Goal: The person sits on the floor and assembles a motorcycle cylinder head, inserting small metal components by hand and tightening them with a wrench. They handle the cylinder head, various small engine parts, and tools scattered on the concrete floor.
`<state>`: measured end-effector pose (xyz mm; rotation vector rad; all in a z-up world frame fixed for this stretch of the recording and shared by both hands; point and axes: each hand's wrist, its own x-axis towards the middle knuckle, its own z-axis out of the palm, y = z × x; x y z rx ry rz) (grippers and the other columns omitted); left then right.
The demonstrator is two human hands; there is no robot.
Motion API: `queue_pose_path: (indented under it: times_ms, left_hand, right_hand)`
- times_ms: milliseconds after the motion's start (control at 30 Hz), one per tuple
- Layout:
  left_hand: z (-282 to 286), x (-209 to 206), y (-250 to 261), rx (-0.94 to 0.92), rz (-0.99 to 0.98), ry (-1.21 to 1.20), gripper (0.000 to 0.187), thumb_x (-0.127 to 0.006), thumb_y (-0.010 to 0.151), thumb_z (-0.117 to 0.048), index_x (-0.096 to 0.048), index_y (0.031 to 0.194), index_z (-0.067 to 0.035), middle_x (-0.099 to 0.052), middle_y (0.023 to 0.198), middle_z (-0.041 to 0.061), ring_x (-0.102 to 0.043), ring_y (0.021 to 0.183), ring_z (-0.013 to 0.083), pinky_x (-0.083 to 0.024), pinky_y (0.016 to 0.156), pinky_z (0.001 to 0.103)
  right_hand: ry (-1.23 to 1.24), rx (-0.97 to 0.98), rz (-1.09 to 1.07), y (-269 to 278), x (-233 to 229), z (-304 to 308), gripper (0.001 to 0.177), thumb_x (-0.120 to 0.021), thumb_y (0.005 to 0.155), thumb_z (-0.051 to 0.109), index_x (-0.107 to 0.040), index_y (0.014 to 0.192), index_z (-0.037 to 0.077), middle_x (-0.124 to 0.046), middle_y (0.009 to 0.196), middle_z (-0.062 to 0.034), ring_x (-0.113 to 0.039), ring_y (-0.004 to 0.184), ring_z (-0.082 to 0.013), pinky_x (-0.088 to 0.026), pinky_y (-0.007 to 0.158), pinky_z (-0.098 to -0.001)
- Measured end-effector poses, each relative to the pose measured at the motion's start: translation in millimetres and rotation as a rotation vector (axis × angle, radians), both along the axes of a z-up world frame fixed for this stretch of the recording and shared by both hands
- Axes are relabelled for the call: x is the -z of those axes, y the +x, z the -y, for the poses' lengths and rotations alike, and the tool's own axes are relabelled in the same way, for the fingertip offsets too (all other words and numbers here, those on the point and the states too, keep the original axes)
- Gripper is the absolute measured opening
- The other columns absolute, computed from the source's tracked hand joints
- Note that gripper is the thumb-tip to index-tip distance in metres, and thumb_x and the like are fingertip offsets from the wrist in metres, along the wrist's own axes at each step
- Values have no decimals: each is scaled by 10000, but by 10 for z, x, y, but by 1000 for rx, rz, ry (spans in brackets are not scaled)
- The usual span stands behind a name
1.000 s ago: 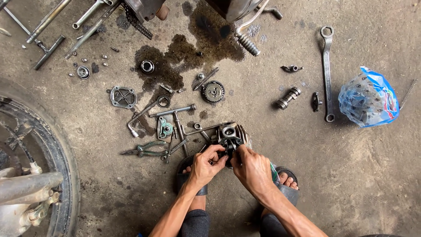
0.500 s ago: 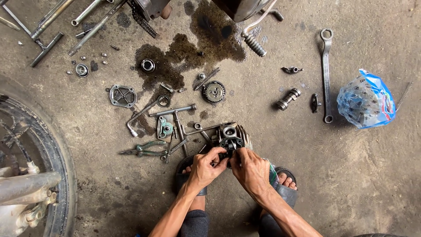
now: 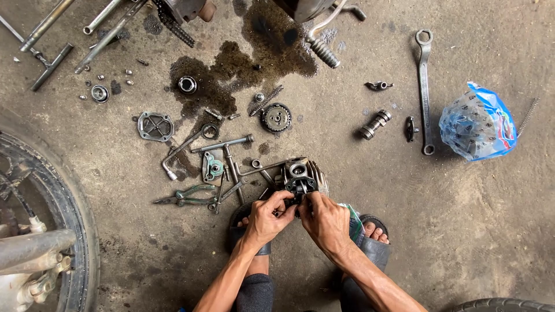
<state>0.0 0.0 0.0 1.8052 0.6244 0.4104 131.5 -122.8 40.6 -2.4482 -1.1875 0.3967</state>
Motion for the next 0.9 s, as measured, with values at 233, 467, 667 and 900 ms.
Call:
queue_pose_path:
  times_ms: [233, 467, 667, 900]
  left_hand:
    - [8, 0, -5, -5, -5, -23, 246, -801, 831, -95, -712, 1058, -127, -555, 499, 28, -510, 405, 176, -447, 444, 271]
    - [14, 36, -1, 12, 18, -35, 230, -798, 836, -99, -714, 1049, -123, -545, 490, 18, -504, 395, 163, -443, 442, 252]
    - [-24, -40, 22, 23, -8, -2, 233, -797, 840, -111, -712, 1056, -121, -545, 488, 29, -525, 391, 183, -446, 433, 272]
    - [-18, -316, 64, 89, -178, 355, 212, -769, 874, -218, -703, 1064, -152, -585, 483, 20, -643, 427, 225, -512, 444, 325]
  right_hand:
    - [26, 238, -378, 139, -84, -82, 124, -695, 869, 270, -692, 836, 151, -697, 615, -123, -725, 596, -365, -517, 512, -426]
    - [62, 116, -134, 47, -87, -83, 66, -694, 885, 228, -659, 848, 187, -687, 616, -58, -721, 543, -284, -532, 476, -373]
    - [4, -3, 17, 67, 24, -51, 91, -707, 851, 258, -631, 846, 207, -661, 605, -22, -706, 548, -241, -540, 478, -351]
    - [-91, -77, 38, 92, 30, -53, 145, -658, 901, 295, -596, 810, 200, -644, 580, -14, -706, 582, -232, -562, 509, -353]
